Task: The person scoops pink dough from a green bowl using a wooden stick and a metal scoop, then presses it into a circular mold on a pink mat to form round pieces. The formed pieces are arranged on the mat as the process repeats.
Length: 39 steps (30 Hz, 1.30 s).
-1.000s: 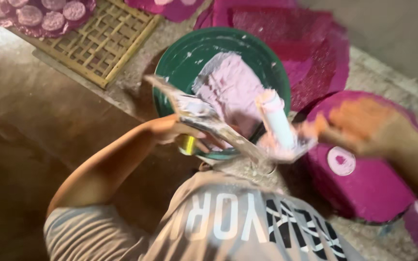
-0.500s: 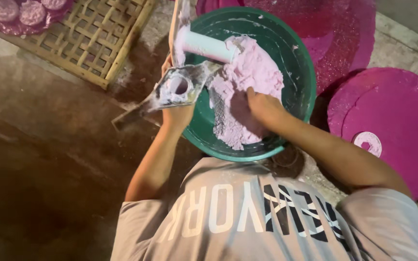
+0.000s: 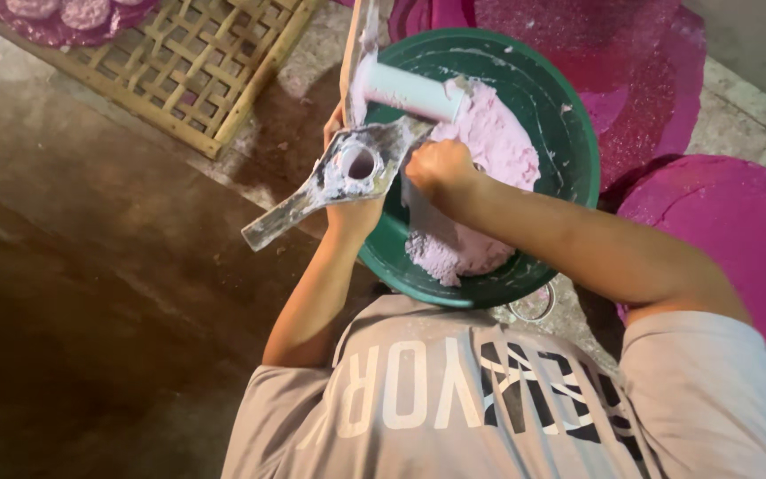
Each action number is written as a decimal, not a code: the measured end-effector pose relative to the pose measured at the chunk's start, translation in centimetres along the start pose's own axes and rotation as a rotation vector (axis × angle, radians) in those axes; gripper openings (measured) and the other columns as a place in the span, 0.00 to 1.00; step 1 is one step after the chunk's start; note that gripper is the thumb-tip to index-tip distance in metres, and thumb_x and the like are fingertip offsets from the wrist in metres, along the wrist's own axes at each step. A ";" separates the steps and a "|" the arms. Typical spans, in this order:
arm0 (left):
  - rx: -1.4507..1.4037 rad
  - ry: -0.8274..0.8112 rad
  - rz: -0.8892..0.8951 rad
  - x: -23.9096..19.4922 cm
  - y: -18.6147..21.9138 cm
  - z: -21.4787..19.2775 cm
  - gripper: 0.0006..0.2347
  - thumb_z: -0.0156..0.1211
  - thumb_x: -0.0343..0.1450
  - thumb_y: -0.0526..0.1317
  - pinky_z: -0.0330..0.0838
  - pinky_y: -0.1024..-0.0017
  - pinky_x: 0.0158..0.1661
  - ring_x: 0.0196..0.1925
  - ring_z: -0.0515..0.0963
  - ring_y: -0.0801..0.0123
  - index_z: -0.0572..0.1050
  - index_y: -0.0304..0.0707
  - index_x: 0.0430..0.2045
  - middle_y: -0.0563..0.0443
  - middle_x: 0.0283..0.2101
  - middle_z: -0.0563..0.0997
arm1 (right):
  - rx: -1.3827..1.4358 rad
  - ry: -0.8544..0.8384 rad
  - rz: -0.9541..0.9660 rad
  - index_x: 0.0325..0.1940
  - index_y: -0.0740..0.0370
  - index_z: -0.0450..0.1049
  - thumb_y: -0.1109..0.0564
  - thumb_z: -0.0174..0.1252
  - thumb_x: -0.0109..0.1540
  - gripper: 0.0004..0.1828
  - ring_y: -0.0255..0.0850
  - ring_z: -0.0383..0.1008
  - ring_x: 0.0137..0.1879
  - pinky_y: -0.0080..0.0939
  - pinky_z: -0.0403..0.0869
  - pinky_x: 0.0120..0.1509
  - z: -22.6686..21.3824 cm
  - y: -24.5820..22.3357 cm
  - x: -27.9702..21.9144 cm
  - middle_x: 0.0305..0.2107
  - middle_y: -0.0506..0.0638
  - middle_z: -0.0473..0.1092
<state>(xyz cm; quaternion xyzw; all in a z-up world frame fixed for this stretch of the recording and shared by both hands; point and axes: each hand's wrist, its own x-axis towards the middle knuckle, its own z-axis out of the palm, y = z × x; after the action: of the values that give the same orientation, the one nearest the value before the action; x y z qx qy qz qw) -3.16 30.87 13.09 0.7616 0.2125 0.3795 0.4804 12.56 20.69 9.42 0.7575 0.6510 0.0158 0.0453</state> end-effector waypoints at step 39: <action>0.180 -0.457 0.487 -2.4 6.2 6.1 0.18 0.68 0.63 0.40 0.75 0.61 0.45 0.48 0.80 0.55 0.76 0.40 0.45 0.45 0.48 0.80 | -0.299 0.079 -0.020 0.37 0.57 0.73 0.57 0.58 0.56 0.06 0.42 0.73 0.28 0.42 0.72 0.31 -20.6 -2.7 -16.8 0.26 0.48 0.69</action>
<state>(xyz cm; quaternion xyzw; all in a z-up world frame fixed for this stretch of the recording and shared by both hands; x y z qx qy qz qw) -0.17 22.94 16.24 0.8945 -0.0561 0.2825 0.3418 5.68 5.44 30.24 0.7344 0.6504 0.1421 0.1321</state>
